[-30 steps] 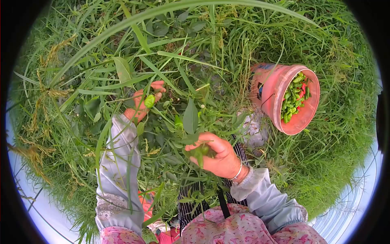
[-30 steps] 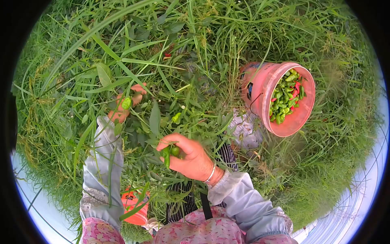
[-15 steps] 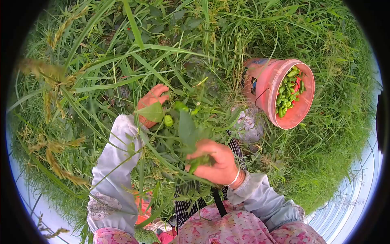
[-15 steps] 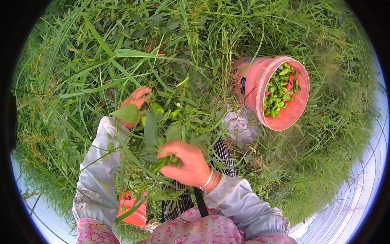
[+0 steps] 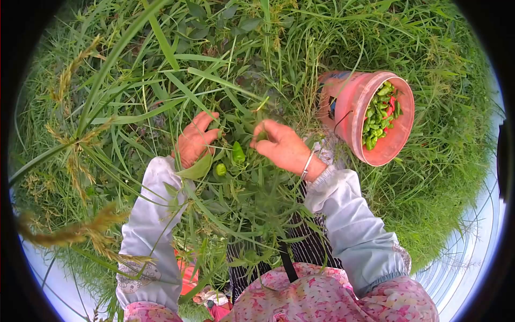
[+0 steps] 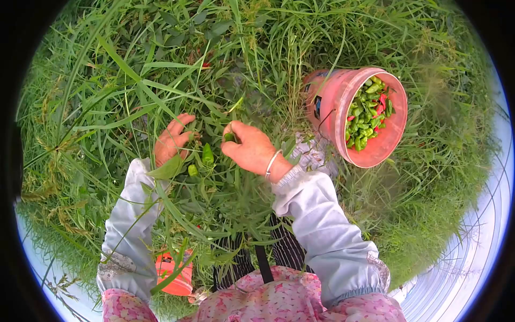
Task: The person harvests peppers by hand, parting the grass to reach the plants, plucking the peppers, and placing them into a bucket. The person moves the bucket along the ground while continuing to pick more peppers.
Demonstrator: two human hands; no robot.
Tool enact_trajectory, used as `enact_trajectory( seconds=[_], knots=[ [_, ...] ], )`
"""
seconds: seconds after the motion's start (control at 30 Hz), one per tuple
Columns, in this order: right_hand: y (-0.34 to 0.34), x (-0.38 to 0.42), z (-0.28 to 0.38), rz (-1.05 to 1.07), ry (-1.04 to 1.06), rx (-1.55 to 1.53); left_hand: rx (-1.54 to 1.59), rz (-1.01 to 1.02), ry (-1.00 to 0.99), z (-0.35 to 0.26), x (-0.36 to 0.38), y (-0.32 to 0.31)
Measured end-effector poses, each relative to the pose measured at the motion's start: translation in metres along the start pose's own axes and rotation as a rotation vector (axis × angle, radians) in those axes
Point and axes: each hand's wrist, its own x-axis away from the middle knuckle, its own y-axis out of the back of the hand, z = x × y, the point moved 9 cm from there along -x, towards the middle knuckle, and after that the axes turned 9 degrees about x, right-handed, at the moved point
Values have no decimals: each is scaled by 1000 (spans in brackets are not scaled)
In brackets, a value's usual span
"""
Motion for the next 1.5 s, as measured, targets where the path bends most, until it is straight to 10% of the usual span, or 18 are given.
enact_trajectory(
  seconds=[0.4,0.77,1.1,1.33,1.43,1.5],
  knots=[
    [-40,0,-1,199,-107,312,-115,53,36,2,-8,-19],
    [-67,32,-28,170,-298,-561,-54,-2,33,-1,-1,-14],
    [-4,52,13,-223,287,-156,-5,-101,27,1,-6,-6],
    [-5,60,20,88,110,-1011,26,-114,63,4,-24,9],
    [5,72,42,189,338,-674,144,-155,-10,13,-35,20],
    [3,72,24,216,246,-1052,176,-230,-10,23,-42,32]
  ],
)
